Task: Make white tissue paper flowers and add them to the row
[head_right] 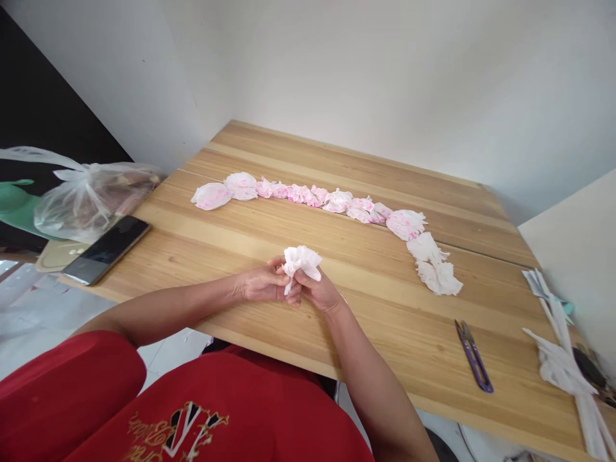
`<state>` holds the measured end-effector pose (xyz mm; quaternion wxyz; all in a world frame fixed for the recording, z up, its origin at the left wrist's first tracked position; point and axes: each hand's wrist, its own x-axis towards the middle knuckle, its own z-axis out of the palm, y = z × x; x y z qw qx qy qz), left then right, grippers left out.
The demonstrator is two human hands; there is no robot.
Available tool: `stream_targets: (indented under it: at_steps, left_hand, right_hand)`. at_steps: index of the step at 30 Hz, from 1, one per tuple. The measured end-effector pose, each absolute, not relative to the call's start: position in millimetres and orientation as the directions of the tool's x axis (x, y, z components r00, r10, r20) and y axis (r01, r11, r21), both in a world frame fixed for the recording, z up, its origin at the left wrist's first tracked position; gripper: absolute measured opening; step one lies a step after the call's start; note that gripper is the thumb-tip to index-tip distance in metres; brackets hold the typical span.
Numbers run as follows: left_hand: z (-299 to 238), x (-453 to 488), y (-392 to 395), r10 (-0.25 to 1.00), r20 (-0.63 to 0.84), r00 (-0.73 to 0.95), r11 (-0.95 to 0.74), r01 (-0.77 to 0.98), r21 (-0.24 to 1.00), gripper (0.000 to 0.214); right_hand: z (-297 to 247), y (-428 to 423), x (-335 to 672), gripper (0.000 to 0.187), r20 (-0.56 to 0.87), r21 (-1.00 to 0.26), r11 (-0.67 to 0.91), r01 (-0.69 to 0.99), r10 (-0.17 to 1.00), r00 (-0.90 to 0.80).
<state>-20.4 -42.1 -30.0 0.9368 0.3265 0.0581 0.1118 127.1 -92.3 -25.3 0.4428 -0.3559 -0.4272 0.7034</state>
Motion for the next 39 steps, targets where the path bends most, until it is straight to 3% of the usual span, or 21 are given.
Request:
stream_targets:
  at_steps: [10, 15, 20, 26, 31, 35, 39]
  left_hand:
    - [-22, -25, -42, 0.269, -0.061, 0.961, 0.692, -0.149, 0.707, 0.036]
    - [-22, -23, -40, 0.371, -0.076, 0.926, 0.657, -0.203, 0.726, 0.036]
    - [-23, -21, -38, 0.469, -0.093, 0.878, 0.568, -0.219, 0.793, 0.040]
    - [-19, -26, -36, 0.413, -0.118, 0.903, 0.590, -0.167, 0.790, 0.039]
    - [-20, -25, -36, 0.388, -0.076, 0.919, 0.561, -0.170, 0.810, 0.035]
    - [-22, -23, -31, 0.491, -0.085, 0.867, 0.463, -0.176, 0.869, 0.036]
    - [-23, -24, -21, 0.666, -0.022, 0.746, 0.150, -0.104, 0.983, 0.038]
  right_hand:
    - [-18, -93, 129, 0.058, -0.126, -0.910, -0.272, -0.312, 0.900, -0.417]
    - [-16, -89, 127, 0.070, -0.149, -0.901, -0.281, -0.330, 0.916, -0.373]
    - [-20, -85, 127, 0.061, -0.098, -0.938, -0.199, -0.283, 0.937, -0.336]
    - [-19, -86, 127, 0.053, -0.071, -0.947, -0.157, -0.279, 0.953, -0.295]
    - [-17, -89, 130, 0.057, -0.058, -0.948, -0.171, -0.270, 0.923, -0.381]
    - [-21, -84, 125, 0.057, -0.044, -0.942, -0.121, -0.314, 0.970, -0.241]
    - [-27, -76, 106, 0.049, -0.013, -0.913, 0.009, -0.407, 0.999, 0.052]
